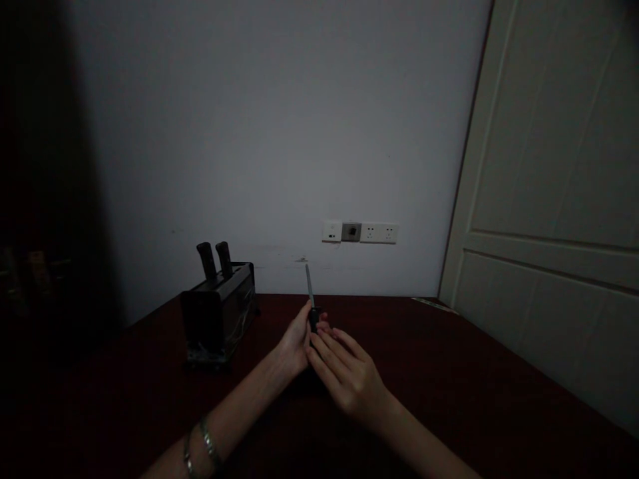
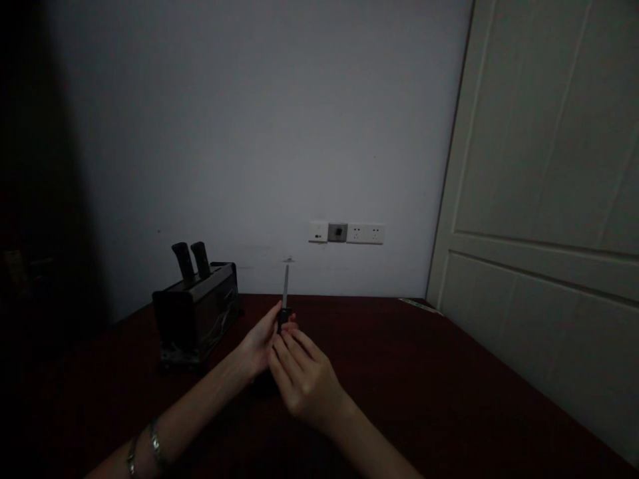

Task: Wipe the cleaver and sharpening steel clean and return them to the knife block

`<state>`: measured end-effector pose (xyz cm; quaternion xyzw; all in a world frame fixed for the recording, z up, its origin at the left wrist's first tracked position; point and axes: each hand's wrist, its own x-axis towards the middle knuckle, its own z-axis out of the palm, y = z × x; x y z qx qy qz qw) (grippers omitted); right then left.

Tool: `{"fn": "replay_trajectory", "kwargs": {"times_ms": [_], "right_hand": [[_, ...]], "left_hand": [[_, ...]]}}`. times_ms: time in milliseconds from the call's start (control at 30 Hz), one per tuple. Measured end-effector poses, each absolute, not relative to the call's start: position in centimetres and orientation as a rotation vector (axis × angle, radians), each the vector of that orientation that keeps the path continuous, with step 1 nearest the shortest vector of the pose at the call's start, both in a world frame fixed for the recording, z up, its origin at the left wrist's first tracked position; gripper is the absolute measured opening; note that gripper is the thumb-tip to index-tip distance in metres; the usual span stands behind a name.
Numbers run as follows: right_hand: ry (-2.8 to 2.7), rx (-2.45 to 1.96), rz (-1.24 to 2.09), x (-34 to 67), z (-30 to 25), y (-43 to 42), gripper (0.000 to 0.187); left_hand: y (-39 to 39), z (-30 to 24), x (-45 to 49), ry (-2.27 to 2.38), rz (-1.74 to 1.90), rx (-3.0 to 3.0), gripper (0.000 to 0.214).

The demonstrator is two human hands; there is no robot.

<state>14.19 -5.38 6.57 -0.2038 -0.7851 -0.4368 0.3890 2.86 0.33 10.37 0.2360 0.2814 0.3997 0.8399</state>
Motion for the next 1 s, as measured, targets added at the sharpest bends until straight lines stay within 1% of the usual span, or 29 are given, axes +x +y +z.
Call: {"fn": "replay_trajectory", "kwargs": {"times_ms": [133,300,367,467,567,700,800,867,1000], "right_hand": [[-2.054,-0.564,-1.048,13.6,5.2,-5.0,0.032],[-2.303,-0.687,-0.766,13.9,4.6,-6.3,0.051],[-2.277,-0.675,-0.599,14.7,4.0,-6.5,0.053],[-2.217,-0.707,-0.356,15.9,2.4,-5.5,0.048],[-2.321,-0.794,-0.131,16.4,0.6,-3.7,0.044],[-2.514,-0.856,0.131,15.8,-0.8,-1.4,0.048],[-2.542,-0.957,0.243,15.2,-1.4,0.0,0.048],[-2.511,-0.984,0.277,14.9,-1.9,0.8,0.043],[-2.378,-0.943,0.338,14.6,-2.5,2.1,0.024]], "left_hand": [[1.0,9.3,3.0,0.593,0.893,0.55,0.046],[2.9,7.5,1.8,0.587,1.037,0.758,0.042],[3.4,6.4,0.9,0.61,1.096,0.88,0.044],[3.5,4.3,-0.2,0.714,1.151,1.005,0.048],[2.8,2.1,-0.6,0.826,1.197,1.06,0.052],[1.4,0.1,-0.3,0.912,1.223,1.115,0.057],[0.6,-0.4,-0.1,0.946,1.205,1.128,0.061],[0.2,-0.5,0.1,0.956,1.194,1.132,0.062],[-0.4,-1.0,0.6,0.974,1.167,1.117,0.064]]}}
